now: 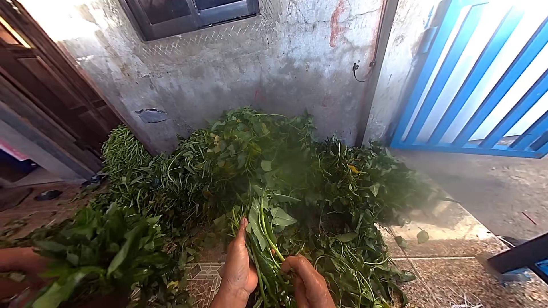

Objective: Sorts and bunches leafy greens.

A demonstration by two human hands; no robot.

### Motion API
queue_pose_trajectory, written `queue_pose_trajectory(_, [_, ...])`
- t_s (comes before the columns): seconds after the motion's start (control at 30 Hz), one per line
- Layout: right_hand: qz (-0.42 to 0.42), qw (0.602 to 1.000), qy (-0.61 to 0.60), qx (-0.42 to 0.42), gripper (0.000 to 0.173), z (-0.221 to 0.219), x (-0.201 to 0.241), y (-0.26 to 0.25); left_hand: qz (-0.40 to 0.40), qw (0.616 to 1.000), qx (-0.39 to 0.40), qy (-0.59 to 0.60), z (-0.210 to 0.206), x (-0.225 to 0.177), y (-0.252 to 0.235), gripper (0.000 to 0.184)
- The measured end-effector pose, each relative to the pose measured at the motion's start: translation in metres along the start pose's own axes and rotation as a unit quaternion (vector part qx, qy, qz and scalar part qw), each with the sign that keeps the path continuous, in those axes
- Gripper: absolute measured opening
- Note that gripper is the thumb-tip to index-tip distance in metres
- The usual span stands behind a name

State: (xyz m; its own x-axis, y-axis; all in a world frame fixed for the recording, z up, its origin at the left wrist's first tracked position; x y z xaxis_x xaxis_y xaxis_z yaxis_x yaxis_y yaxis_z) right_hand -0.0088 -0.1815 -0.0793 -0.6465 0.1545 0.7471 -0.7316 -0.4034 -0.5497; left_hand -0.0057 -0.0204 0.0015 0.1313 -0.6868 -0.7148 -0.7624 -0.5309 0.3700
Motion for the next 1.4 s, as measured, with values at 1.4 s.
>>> queue_pose_trajectory(1.4, [0.103, 0.925, 0.341, -0.134, 0.014, -0.01, -0.012, 0.017, -0.065, 0.975, -0.008, -0.211, 0.012, -0.002, -0.003, 0.025])
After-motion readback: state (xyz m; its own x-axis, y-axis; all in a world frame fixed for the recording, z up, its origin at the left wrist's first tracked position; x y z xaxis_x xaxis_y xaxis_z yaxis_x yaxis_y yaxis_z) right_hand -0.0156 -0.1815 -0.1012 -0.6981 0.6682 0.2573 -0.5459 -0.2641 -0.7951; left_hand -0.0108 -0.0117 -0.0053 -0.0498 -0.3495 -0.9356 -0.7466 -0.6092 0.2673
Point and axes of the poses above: each hand's wrist, its own y-axis away from the middle knuckle, its own z-axis out of the back of the hand, x = y × z, the point moved 1 cm from there along -y, towards the middle knuckle, and after that the axes turned 12 degrees about y, right-handed, at the moved point
